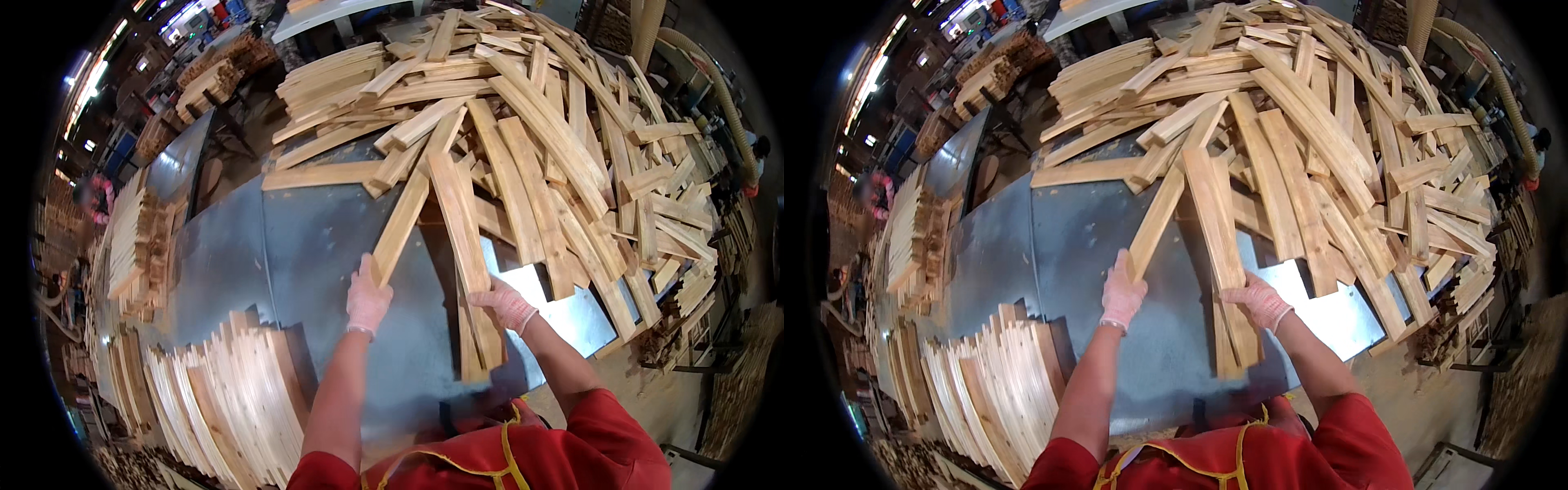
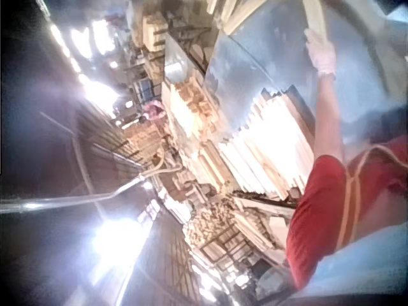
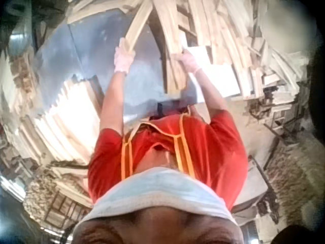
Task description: The person repeatedly picks up thin wooden planks from a large pile on a metal table and stacks them into neat, aligned piles. The person wears gloves and uses both hands to handle the planks, occasionally adjusting the stacks to keep them organized.
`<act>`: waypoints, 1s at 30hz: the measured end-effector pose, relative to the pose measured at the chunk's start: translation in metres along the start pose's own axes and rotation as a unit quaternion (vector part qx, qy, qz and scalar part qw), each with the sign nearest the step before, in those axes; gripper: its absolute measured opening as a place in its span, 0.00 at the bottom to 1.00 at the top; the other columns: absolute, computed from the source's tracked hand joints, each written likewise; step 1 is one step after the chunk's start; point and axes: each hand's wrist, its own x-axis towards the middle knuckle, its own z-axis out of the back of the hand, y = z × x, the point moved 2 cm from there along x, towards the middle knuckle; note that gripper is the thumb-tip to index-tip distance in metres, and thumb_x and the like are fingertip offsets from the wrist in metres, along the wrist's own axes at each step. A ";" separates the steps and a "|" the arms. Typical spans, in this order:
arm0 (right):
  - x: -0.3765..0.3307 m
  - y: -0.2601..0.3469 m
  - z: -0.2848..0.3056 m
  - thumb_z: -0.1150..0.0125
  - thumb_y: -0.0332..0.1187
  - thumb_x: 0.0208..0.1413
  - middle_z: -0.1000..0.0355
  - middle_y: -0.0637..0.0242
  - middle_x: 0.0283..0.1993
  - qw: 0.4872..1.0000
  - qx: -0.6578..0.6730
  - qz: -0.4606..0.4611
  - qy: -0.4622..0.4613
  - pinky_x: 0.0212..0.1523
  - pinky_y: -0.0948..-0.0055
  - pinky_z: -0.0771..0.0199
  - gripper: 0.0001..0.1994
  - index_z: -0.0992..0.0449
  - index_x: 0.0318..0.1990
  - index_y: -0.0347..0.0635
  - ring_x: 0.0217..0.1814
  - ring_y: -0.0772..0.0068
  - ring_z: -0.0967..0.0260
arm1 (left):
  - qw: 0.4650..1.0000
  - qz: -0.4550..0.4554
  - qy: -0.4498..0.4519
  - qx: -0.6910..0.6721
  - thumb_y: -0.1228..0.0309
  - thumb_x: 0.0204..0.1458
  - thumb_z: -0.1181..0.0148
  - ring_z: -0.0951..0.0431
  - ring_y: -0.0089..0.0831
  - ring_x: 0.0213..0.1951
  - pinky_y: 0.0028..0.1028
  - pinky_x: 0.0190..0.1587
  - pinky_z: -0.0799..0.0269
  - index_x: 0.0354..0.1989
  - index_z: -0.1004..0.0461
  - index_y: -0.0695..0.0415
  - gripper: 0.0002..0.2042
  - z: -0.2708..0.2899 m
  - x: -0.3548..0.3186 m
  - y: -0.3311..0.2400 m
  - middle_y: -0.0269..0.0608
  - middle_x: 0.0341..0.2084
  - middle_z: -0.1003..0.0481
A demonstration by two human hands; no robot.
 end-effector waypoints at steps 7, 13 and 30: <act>-0.088 -0.102 -0.122 0.26 0.29 0.53 0.22 0.61 0.58 0.997 -0.075 0.029 -0.001 0.63 0.67 0.26 0.37 0.34 0.71 0.38 0.59 0.68 0.25 | 0.815 0.064 0.051 -0.574 0.75 0.55 0.37 0.24 0.30 0.29 0.29 0.31 0.27 0.63 0.33 0.62 0.26 -0.033 -0.242 0.226 0.39 0.32 0.24; -0.088 -0.178 -0.222 0.39 0.37 0.58 0.23 0.42 0.55 0.932 -0.357 -0.016 -0.066 0.58 0.60 0.22 0.29 0.34 0.66 0.38 0.56 0.45 0.23 | 0.839 0.224 0.045 -0.494 0.68 0.57 0.32 0.18 0.44 0.35 0.41 0.44 0.19 0.70 0.35 0.56 0.32 -0.050 -0.412 0.292 0.45 0.35 0.20; -0.045 -0.014 -0.166 0.33 0.46 0.60 0.24 0.52 0.60 0.885 -0.409 0.196 0.102 0.64 0.58 0.27 0.28 0.27 0.63 0.40 0.62 0.51 0.27 | 0.919 0.334 -0.077 0.197 0.49 0.53 0.36 0.27 0.50 0.62 0.39 0.62 0.30 0.73 0.40 0.63 0.43 -0.043 -0.407 0.309 0.54 0.63 0.28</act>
